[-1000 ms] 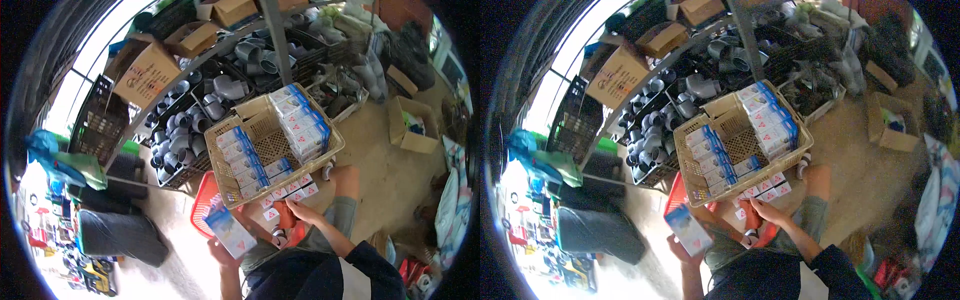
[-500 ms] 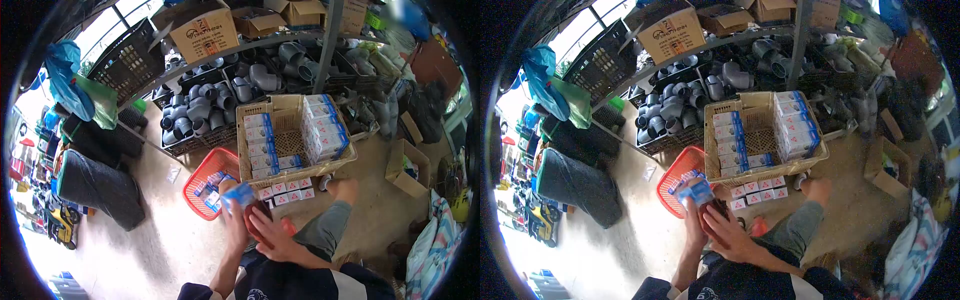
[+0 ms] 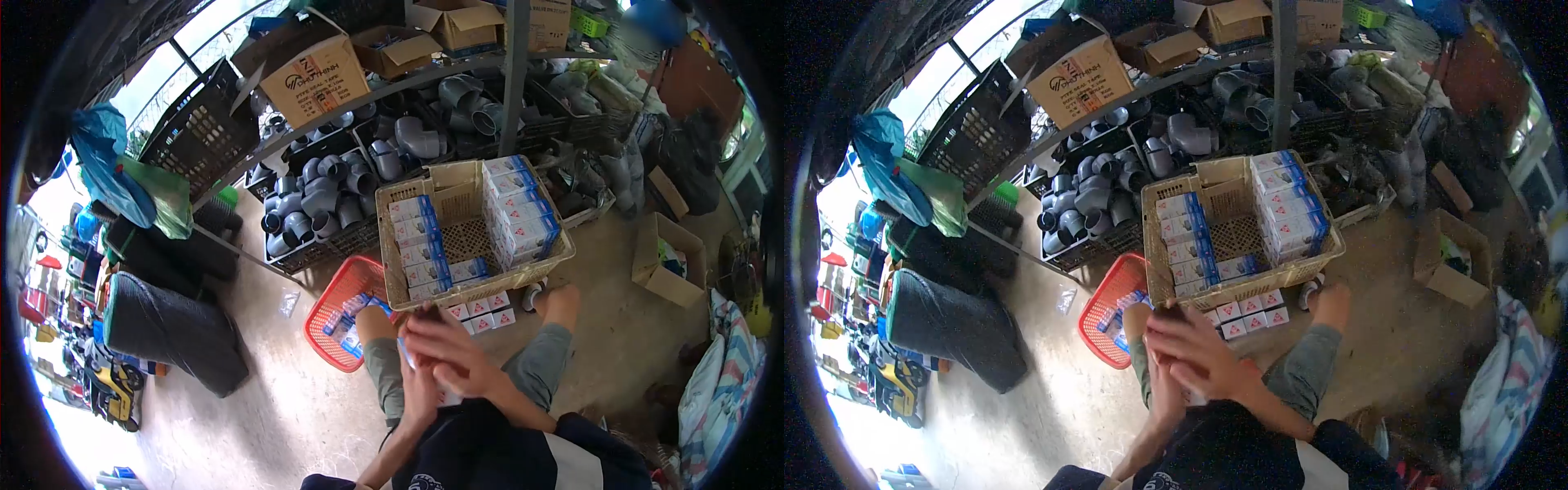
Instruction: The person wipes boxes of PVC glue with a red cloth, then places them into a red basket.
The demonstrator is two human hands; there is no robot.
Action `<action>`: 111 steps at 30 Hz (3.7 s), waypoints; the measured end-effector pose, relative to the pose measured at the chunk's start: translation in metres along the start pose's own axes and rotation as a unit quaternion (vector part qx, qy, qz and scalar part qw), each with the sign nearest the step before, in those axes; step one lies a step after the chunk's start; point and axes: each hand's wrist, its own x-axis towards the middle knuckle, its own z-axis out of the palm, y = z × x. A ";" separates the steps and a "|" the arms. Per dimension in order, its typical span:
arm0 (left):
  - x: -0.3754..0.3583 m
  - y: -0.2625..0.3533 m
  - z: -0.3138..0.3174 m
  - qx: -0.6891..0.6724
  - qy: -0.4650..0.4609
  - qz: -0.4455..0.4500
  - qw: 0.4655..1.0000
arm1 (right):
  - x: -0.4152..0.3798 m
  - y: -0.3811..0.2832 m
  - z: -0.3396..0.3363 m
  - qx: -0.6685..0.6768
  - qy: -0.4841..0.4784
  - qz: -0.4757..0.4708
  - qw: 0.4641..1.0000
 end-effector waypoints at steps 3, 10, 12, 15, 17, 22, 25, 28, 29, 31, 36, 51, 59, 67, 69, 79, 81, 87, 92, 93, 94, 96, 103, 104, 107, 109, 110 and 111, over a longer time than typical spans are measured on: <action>-0.004 0.011 0.006 0.025 0.006 -0.019 0.999 | 0.007 -0.006 0.012 0.120 0.152 0.124 0.973; 0.031 -0.005 -0.014 0.015 0.150 0.041 0.988 | -0.024 -0.023 0.025 0.148 0.091 0.200 0.964; 0.018 -0.001 -0.007 0.044 0.126 0.038 0.990 | -0.019 -0.021 0.020 0.149 0.092 0.221 0.959; -0.002 0.003 0.008 0.093 0.016 0.065 0.993 | 0.003 -0.013 -0.007 0.140 0.151 0.189 0.960; -0.004 0.013 0.015 0.076 0.002 0.029 0.997 | 0.008 -0.020 -0.011 0.130 0.150 0.148 0.969; 0.023 -0.017 -0.025 -0.178 -0.008 -0.125 0.976 | -0.016 -0.025 -0.002 -0.070 -0.034 -0.019 0.997; 0.007 -0.003 -0.016 -0.265 -0.031 -0.191 0.945 | -0.024 -0.019 -0.015 -0.080 -0.052 -0.078 0.992; -0.002 0.007 -0.004 -0.165 -0.012 -0.196 0.967 | -0.005 -0.012 -0.037 -0.053 -0.029 -0.027 0.998; -0.005 0.008 -0.001 -0.132 -0.006 -0.198 0.971 | -0.001 -0.010 -0.038 0.016 0.029 0.017 0.999; -0.003 0.002 -0.007 -0.083 -0.002 -0.214 0.973 | 0.000 -0.016 -0.023 0.076 0.110 0.084 0.987; 0.022 -0.003 -0.014 -0.169 0.036 -0.139 0.975 | -0.023 -0.028 -0.004 -0.017 0.041 0.014 0.999; 0.019 0.024 0.002 -0.309 -0.064 -0.190 0.930 | -0.026 0.017 -0.001 0.539 0.342 0.315 0.702; 0.016 0.000 -0.003 -0.255 -0.001 -0.242 0.936 | -0.023 -0.009 -0.008 0.193 0.170 0.185 0.949; 0.046 0.004 -0.002 -0.134 0.014 -0.174 0.975 | -0.009 -0.016 -0.027 -0.055 0.011 0.040 0.998; 0.032 0.008 0.013 -0.060 -0.004 -0.143 0.988 | 0.002 0.007 -0.034 -0.049 0.041 0.058 0.996; 0.052 -0.002 -0.012 -0.184 0.014 -0.202 0.962 | -0.030 0.004 -0.010 -0.014 -0.033 0.042 0.998; 0.043 -0.031 -0.011 -0.090 0.007 -0.152 0.984 | -0.021 0.025 -0.010 0.052 0.053 0.087 0.993; 0.037 -0.019 -0.003 0.038 0.018 -0.071 0.997 | -0.024 0.031 0.026 0.338 0.266 0.259 0.865; 0.040 -0.018 -0.010 -0.037 -0.005 -0.091 0.995 | -0.033 0.023 0.025 0.504 0.314 0.422 0.685; 0.040 -0.013 -0.008 0.003 -0.016 -0.100 0.995 | -0.030 0.019 0.021 0.511 0.312 0.413 0.686; 0.038 -0.010 -0.007 0.041 -0.024 -0.110 0.993 | -0.029 0.017 0.019 0.518 0.309 0.406 0.687; 0.036 -0.012 -0.009 0.016 -0.020 -0.091 0.995 | -0.027 0.017 0.015 0.472 0.298 0.382 0.737; 0.028 -0.023 -0.013 -0.079 -0.026 -0.118 0.989 | -0.022 -0.006 0.030 0.219 0.169 0.305 0.911; 0.037 -0.023 -0.015 -0.181 -0.023 -0.137 0.974 | -0.026 -0.009 0.032 0.174 0.143 0.266 0.937; 0.040 -0.004 -0.024 -0.260 -0.030 -0.203 0.943 | -0.032 -0.021 0.028 0.021 0.043 0.144 0.988; 0.037 -0.012 -0.024 -0.289 -0.058 -0.183 0.938 | -0.023 -0.017 0.020 -0.037 0.020 0.090 0.995; 0.028 -0.014 -0.021 -0.251 -0.052 -0.184 0.949 | -0.017 -0.013 0.016 -0.064 0.009 0.065 0.996; 0.019 -0.016 -0.019 -0.213 -0.045 -0.185 0.958 | -0.010 -0.006 0.013 -0.048 0.031 0.060 0.997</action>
